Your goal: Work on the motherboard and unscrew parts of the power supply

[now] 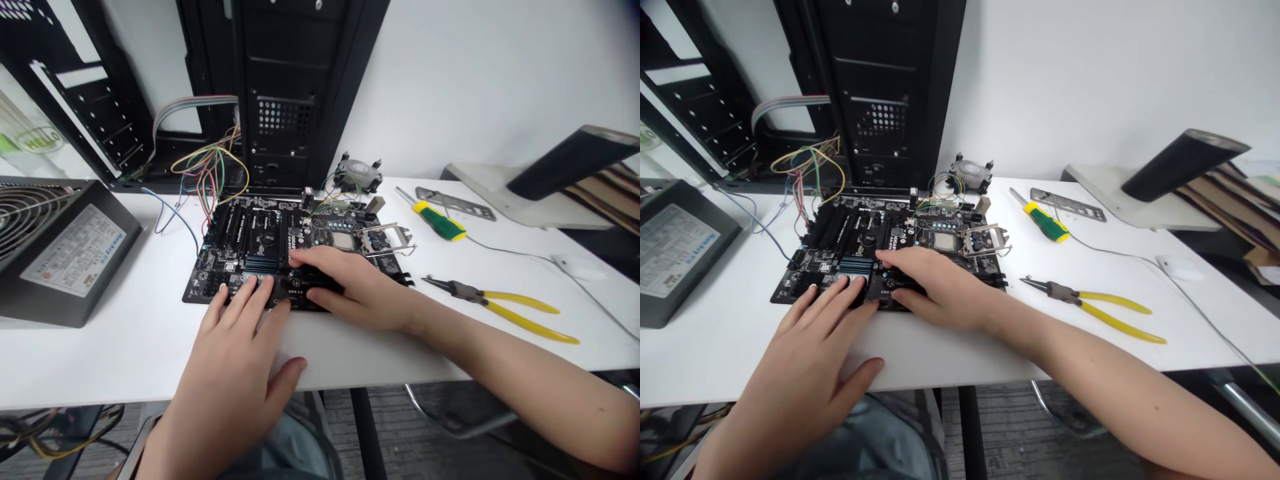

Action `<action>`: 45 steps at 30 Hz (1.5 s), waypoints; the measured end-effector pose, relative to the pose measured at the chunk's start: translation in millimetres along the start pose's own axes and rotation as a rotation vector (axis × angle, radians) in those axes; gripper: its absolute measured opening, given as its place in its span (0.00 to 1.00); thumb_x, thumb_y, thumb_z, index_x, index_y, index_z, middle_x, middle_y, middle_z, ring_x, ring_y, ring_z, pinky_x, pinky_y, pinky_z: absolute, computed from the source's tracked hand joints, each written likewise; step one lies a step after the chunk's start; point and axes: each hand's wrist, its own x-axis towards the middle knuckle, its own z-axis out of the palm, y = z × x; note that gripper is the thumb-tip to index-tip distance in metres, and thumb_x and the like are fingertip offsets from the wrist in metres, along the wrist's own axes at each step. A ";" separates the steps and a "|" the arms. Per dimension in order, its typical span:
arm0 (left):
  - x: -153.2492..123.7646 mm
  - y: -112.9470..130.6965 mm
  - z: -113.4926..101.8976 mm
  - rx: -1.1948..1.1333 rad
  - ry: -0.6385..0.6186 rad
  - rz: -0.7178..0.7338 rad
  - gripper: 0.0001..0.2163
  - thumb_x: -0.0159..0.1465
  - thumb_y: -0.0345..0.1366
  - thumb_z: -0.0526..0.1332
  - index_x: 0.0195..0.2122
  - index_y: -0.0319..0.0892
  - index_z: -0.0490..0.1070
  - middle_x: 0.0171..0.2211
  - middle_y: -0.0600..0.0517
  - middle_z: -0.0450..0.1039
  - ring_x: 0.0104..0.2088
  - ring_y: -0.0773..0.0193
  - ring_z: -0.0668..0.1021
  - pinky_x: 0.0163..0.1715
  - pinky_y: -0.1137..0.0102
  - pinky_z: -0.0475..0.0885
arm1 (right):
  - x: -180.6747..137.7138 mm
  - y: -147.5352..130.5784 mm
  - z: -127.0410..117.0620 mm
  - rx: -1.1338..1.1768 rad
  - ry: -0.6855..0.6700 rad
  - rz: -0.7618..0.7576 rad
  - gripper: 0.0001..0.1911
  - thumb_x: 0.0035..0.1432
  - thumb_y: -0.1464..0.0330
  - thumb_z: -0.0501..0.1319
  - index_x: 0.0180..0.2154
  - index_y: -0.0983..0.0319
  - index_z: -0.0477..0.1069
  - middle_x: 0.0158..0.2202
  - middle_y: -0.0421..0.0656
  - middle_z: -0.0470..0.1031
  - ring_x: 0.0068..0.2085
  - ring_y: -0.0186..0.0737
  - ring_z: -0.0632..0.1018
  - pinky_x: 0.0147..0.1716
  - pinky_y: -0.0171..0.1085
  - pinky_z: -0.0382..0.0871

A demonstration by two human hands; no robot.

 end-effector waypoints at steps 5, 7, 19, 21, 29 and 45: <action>-1.6 -1.0 -0.2 -0.016 0.012 0.005 0.23 0.69 0.47 0.50 0.57 0.41 0.71 0.61 0.40 0.70 0.61 0.43 0.74 0.56 0.41 0.73 | 2.5 -1.8 1.7 -0.024 0.034 -0.031 0.20 0.66 0.69 0.56 0.58 0.65 0.61 0.49 0.51 0.75 0.49 0.39 0.77 0.49 0.41 0.77; -1.3 -1.2 0.0 -0.019 0.011 0.002 0.22 0.69 0.47 0.50 0.57 0.41 0.71 0.61 0.41 0.71 0.61 0.43 0.74 0.56 0.41 0.73 | 2.8 -1.9 2.0 -0.018 0.047 -0.032 0.20 0.65 0.70 0.57 0.57 0.64 0.61 0.47 0.50 0.75 0.47 0.39 0.76 0.47 0.40 0.77; -0.6 -1.7 -1.0 0.012 0.004 0.007 0.21 0.69 0.46 0.50 0.56 0.41 0.71 0.61 0.41 0.70 0.62 0.43 0.73 0.56 0.42 0.73 | -1.0 1.5 4.1 -0.064 0.024 -0.009 0.19 0.66 0.65 0.58 0.55 0.66 0.68 0.54 0.55 0.71 0.55 0.44 0.73 0.52 0.44 0.74; 0.1 -1.9 -1.5 0.024 -0.014 0.012 0.21 0.69 0.45 0.50 0.56 0.41 0.70 0.61 0.41 0.70 0.62 0.43 0.73 0.56 0.41 0.73 | -0.5 0.0 3.7 -0.080 -0.007 0.007 0.19 0.66 0.61 0.58 0.53 0.66 0.71 0.52 0.55 0.72 0.52 0.46 0.75 0.49 0.47 0.75; 0.9 -1.8 -0.9 0.070 -0.023 0.031 0.20 0.69 0.44 0.50 0.56 0.41 0.70 0.60 0.40 0.72 0.61 0.43 0.74 0.55 0.42 0.74 | 2.0 -3.4 2.1 -0.024 -0.033 0.076 0.13 0.63 0.63 0.60 0.45 0.66 0.68 0.49 0.53 0.72 0.50 0.46 0.74 0.50 0.47 0.73; 1.7 -10.4 3.1 0.107 0.026 0.135 0.19 0.66 0.43 0.54 0.55 0.39 0.68 0.58 0.36 0.72 0.58 0.40 0.74 0.53 0.43 0.71 | -27.1 3.1 -77.9 -0.445 0.281 0.440 0.28 0.67 0.55 0.48 0.17 0.61 0.53 0.15 0.40 0.57 0.20 0.31 0.58 0.24 0.37 0.48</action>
